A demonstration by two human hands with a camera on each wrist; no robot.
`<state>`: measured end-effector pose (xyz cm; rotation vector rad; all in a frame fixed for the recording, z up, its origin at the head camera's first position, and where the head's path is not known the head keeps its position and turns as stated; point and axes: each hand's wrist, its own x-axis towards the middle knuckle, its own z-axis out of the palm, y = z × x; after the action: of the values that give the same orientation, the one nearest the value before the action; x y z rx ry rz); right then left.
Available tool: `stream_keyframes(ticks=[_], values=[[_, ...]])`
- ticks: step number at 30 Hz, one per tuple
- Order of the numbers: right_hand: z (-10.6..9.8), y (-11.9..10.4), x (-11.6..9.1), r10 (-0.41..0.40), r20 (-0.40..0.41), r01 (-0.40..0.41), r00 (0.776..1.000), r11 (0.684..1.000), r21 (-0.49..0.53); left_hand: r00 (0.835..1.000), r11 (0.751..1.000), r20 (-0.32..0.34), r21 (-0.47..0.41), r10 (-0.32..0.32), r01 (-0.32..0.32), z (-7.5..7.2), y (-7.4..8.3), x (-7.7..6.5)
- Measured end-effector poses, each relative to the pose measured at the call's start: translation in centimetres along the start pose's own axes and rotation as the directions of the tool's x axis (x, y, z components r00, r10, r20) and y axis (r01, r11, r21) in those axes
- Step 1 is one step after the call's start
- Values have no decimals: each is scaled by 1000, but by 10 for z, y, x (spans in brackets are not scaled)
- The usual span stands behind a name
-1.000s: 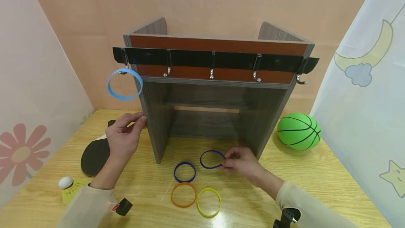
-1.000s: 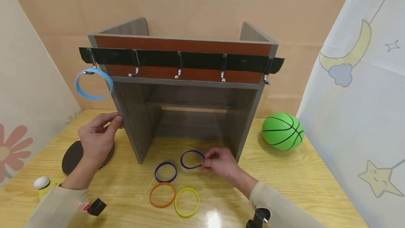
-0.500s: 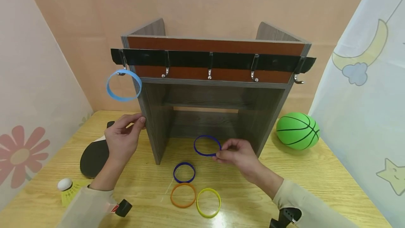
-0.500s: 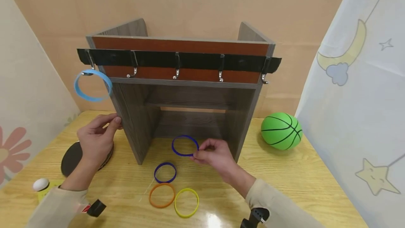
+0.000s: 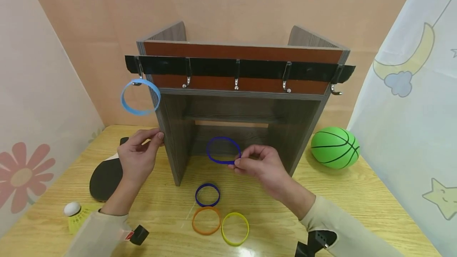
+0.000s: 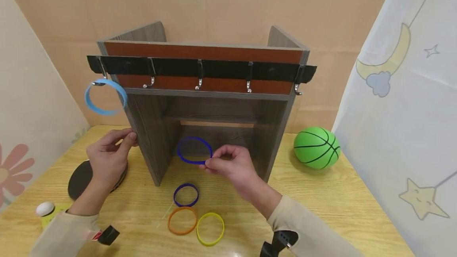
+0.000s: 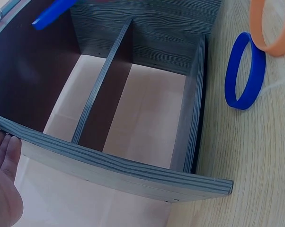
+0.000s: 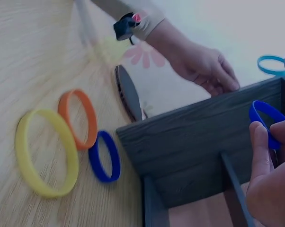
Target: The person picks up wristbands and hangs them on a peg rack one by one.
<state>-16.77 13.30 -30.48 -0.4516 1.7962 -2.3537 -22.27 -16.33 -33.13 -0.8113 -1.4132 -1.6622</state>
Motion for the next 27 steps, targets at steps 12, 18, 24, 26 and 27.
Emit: stream_keyframes(ticks=[12, 18, 24, 26, 27], values=[[37, -27, 8, -45, 49, 42, 998, 996, 76, 1000, 1000, -13, -19, -1, 1, 1, -1, -1], [57, -40, 16, -107, 85, 99, 991, 991, 92, 1000, 999, -16, -35, -4, 3, 0, 0, -1], [69, -56, 24, -189, 109, 173, 976, 974, 147, 1000, 999, -11, -37, 0, -1, 1, 0, 0], [71, -61, 27, -209, 113, 190, 971, 969, 160, 1000, 999, -7, -33, 4, -5, 1, 0, 0], [72, -63, 28, -216, 113, 196, 970, 967, 164, 1000, 1000, -7, -29, 7, -7, 1, 0, 0]])
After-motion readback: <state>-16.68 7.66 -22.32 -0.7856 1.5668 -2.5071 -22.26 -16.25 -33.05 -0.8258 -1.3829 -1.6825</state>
